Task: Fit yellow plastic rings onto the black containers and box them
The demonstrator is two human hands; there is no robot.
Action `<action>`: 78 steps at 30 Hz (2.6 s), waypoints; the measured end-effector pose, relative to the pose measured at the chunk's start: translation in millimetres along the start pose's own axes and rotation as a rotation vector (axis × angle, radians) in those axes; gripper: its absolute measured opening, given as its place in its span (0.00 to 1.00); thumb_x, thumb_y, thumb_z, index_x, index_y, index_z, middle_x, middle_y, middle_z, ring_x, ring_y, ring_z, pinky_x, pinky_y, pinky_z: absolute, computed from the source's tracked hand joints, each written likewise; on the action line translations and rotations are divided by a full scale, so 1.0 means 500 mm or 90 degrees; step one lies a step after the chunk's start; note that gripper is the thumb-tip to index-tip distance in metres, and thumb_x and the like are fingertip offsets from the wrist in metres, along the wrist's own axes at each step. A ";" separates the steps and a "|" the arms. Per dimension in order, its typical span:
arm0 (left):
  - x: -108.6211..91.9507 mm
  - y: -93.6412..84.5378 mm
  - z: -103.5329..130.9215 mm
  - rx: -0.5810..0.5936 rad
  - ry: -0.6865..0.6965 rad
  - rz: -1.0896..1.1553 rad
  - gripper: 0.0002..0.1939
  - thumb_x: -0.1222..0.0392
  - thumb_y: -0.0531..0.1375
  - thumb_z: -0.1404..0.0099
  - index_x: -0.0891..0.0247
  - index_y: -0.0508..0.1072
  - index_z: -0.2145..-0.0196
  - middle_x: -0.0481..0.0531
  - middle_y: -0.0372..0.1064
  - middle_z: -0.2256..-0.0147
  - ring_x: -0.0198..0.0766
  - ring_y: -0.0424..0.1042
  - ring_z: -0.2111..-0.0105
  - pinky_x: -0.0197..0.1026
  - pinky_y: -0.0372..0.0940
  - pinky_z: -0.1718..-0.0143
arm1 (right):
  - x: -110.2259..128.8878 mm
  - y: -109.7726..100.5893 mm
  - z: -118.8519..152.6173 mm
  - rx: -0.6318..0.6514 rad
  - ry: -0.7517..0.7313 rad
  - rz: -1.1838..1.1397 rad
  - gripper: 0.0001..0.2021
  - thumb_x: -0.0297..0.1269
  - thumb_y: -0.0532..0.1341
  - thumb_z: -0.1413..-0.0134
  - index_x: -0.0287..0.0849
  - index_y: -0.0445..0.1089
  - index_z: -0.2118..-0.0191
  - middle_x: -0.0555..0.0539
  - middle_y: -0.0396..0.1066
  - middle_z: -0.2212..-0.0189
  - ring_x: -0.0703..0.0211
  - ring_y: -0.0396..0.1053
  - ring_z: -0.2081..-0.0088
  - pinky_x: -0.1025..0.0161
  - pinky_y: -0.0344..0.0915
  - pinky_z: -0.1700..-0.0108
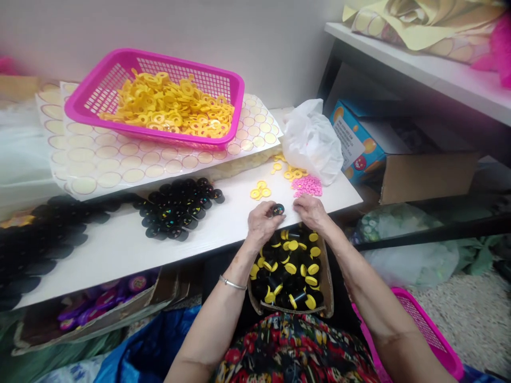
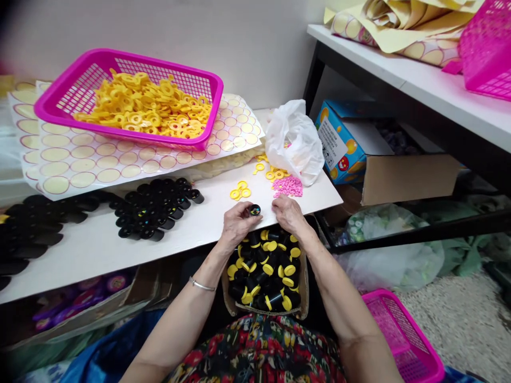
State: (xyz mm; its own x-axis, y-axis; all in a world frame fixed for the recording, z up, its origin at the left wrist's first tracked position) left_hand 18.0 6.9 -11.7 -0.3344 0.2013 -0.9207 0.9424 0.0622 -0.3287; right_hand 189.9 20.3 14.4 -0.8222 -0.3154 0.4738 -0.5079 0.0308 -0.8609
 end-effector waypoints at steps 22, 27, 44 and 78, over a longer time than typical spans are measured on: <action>-0.018 -0.006 0.001 0.042 0.012 -0.078 0.06 0.63 0.61 0.50 0.60 0.73 0.70 0.44 0.65 0.75 0.32 0.61 0.74 0.35 0.57 0.71 | 0.149 -0.023 -0.023 0.064 -0.099 0.151 0.11 0.28 0.53 0.46 0.40 0.70 0.74 0.46 0.64 0.74 0.60 0.59 0.70 0.64 0.52 0.69; -0.019 -0.004 0.001 0.034 0.024 -0.062 0.09 0.62 0.62 0.50 0.59 0.75 0.68 0.44 0.65 0.75 0.32 0.61 0.74 0.35 0.57 0.71 | 0.137 -0.035 -0.039 0.122 -0.086 0.071 0.10 0.27 0.54 0.49 0.39 0.71 0.74 0.46 0.67 0.73 0.61 0.62 0.69 0.65 0.53 0.70; -0.009 -0.018 -0.002 0.000 0.006 0.075 0.21 0.65 0.63 0.56 0.61 0.74 0.60 0.47 0.68 0.68 0.31 0.63 0.72 0.35 0.62 0.68 | 0.101 0.020 -0.174 0.145 0.065 0.192 0.12 0.28 0.52 0.49 0.36 0.71 0.61 0.37 0.72 0.64 0.52 0.69 0.62 0.64 0.58 0.65; -0.116 -0.039 0.081 0.008 -0.383 0.502 0.11 0.65 0.67 0.59 0.69 0.70 0.76 0.43 0.62 0.84 0.22 0.54 0.87 0.29 0.45 0.85 | 0.187 -0.076 0.107 0.049 -0.190 -0.133 0.12 0.35 0.60 0.47 0.42 0.65 0.56 0.44 0.68 0.62 0.56 0.64 0.59 0.60 0.62 0.57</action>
State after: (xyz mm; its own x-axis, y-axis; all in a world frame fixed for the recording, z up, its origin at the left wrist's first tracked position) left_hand 18.7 -45.4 39.9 0.4368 -0.3499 -0.8287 0.8979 0.1131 0.4255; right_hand 146.1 -61.3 81.6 -0.5863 -0.5705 0.5752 -0.6267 -0.1305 -0.7682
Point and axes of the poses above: each hand's wrist, its own z-axis away from the middle knuckle, its own y-axis out of the palm, x = y × z, the point moved 3 cm from there along -z, towards the middle knuckle
